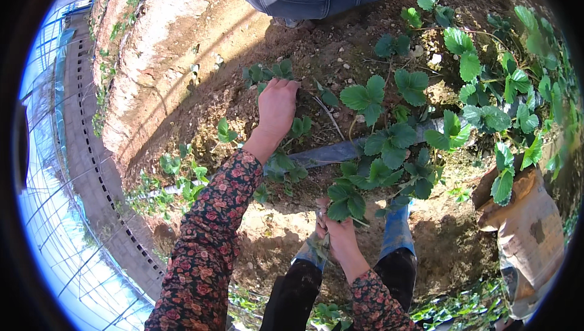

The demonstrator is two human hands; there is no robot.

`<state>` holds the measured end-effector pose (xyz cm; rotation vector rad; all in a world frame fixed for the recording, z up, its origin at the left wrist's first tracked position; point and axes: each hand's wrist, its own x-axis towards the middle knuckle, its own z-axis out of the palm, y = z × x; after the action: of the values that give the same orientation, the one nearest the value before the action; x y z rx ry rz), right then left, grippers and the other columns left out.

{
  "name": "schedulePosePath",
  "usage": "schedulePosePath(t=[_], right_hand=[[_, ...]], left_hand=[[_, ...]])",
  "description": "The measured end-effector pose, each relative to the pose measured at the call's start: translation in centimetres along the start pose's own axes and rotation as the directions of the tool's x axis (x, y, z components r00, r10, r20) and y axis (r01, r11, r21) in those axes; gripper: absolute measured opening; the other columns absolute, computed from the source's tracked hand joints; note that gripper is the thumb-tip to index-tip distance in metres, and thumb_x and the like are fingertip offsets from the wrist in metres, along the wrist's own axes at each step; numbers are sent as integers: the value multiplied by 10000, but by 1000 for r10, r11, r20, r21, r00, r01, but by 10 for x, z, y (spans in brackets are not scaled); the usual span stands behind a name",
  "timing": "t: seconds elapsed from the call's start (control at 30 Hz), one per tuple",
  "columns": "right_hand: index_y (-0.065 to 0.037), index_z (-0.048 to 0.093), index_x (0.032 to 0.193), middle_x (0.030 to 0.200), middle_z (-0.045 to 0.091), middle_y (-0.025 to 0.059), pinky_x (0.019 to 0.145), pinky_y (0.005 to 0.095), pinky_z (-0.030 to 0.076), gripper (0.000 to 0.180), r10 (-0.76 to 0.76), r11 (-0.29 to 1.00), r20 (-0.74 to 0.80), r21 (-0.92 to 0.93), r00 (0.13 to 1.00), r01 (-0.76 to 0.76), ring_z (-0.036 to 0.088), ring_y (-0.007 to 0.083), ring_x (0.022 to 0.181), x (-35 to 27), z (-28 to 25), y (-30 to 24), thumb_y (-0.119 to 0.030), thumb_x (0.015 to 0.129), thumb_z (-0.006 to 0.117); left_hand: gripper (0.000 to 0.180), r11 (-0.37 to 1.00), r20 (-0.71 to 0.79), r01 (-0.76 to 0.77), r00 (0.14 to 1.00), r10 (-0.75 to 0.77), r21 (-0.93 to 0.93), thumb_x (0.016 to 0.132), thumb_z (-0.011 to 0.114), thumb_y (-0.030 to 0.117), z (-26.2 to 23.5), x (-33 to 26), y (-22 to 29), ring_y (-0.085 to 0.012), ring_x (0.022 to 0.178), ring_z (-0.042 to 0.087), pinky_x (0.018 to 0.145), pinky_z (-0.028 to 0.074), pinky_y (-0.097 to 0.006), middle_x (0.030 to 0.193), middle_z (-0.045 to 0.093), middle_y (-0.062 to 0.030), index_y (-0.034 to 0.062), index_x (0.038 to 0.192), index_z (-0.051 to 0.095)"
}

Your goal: The person removes weeds from around strawberry plants in a greenhouse by hand, gathering the pulled weeds and placing them into a paper bag. The person moves along the plant rows, repeatedly pulling weeds and depositing them into the bag.

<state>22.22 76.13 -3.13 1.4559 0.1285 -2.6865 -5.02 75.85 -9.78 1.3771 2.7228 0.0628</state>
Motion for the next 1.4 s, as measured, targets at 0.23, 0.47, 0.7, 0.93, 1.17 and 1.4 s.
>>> schedulePosePath(t=[0.23, 0.47, 0.7, 0.93, 1.17, 1.4], right_hand=[[-3, 494, 1123, 792, 451, 6, 487, 251, 349, 240, 1, 998, 14, -64, 1000, 0, 426, 96, 632, 5, 3, 6, -46, 887, 504], [-25, 492, 1132, 714, 443, 4, 488, 243, 362, 266, 17, 992, 35, -125, 999, -13, 416, 95, 612, 6, 10, 5, -118, 891, 558], [-28, 505, 1119, 705, 439, -3, 491, 238, 364, 272, 27, 998, 40, -65, 999, -24, 404, 78, 621, 1, 1, 4, -132, 879, 581], [-29, 526, 1107, 743, 444, -10, 492, 234, 351, 261, 26, 1000, 19, -19, 999, -25, 398, 78, 635, -3, -5, -3, -129, 873, 588], [-6, 511, 1144, 780, 444, -7, 503, 240, 333, 297, -20, 1000, 35, 17, 999, 19, 382, 78, 644, -5, -11, 0, -75, 860, 565], [-3, 522, 1144, 786, 448, -9, 506, 237, 331, 306, -10, 998, 7, 56, 1000, 9, 379, 72, 644, -7, -11, -1, -93, 858, 580]], left_hand=[[190, 995, 41, 88, 995, -86, -50, 698, 594, 75, 4, -7, -3, -264, 788, 580, 668, 490, -366, 741, 601, -84, 65, 882, 548], [150, 908, 167, 170, 979, -113, -382, 755, 566, 48, -16, 10, -27, -287, 654, 625, 603, 504, -375, 745, 641, -142, -8, 893, 578], [202, 4, 449, 564, 661, -601, -826, 842, 597, 125, -40, -8, -109, -96, 640, 614, 560, 496, -227, 839, 663, -102, -41, 956, 602], [113, 958, 81, -134, 984, 159, -253, 771, 629, 91, -92, 21, -17, -227, 657, 610, 600, 497, -305, 801, 626, -58, 52, 877, 634], [161, 920, 428, -303, 886, 177, 247, 725, 547, -2, -32, 44, -29, -316, 738, 623, 625, 509, -408, 826, 584, -142, 21, 880, 587], [147, 876, 560, -358, 819, 128, 323, 756, 544, 18, -18, 50, -19, -306, 744, 642, 603, 528, -384, 869, 597, -175, -11, 899, 560]])
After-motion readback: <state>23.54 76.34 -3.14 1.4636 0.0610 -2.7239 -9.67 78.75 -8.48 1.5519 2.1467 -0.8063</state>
